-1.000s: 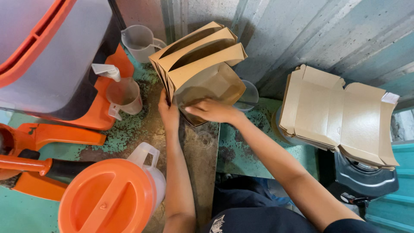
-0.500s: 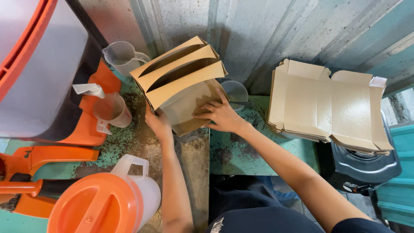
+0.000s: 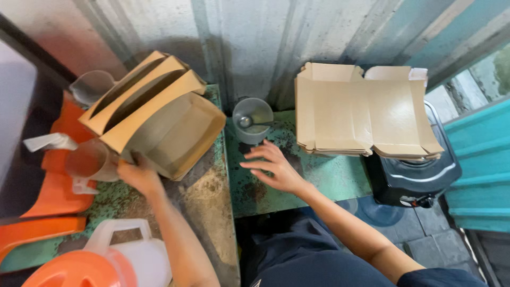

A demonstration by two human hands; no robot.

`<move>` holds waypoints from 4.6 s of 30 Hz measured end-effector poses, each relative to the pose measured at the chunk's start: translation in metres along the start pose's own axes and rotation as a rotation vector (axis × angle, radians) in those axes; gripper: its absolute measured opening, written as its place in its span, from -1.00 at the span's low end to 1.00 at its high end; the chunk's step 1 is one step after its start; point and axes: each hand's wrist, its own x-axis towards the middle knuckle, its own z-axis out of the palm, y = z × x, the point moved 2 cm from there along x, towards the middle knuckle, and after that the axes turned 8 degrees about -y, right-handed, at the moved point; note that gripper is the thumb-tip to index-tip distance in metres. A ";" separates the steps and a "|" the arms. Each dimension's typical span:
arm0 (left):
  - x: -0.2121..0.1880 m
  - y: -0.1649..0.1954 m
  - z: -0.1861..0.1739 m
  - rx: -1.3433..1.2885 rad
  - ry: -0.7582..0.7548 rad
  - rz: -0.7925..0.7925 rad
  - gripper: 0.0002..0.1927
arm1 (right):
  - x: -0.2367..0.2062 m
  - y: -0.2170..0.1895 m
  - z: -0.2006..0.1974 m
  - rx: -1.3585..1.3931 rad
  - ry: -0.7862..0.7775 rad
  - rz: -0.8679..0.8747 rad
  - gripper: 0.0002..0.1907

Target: The person folds flat cardboard sheets into small paper boxes by hand, tucking flaps and securing them with small paper tabs. The person repeats this process multiple times, stacking the finished boxes on the table.

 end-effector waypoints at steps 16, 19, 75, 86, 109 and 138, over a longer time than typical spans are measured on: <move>-0.212 0.131 0.085 -0.340 -0.991 0.242 -0.78 | -0.299 -0.049 -0.048 0.822 -0.394 1.561 -0.40; -0.299 0.129 0.171 -0.305 -1.923 0.021 -0.71 | -0.288 -0.055 -0.091 1.042 -0.228 1.521 -0.51; -0.430 0.070 0.165 0.149 -2.618 0.187 -0.69 | -0.234 -0.013 -0.042 1.202 0.137 1.652 -0.50; -0.431 0.068 0.167 0.150 -2.602 0.201 -0.69 | -0.216 -0.013 -0.050 0.933 -0.086 1.500 -0.46; -0.436 0.063 0.166 0.147 -2.573 0.182 -0.66 | -0.102 0.082 -0.148 -0.020 -0.209 0.540 -0.66; -0.264 0.058 0.215 -0.029 -2.145 0.022 -0.63 | -0.093 0.094 -0.147 -0.254 -0.334 0.451 -0.72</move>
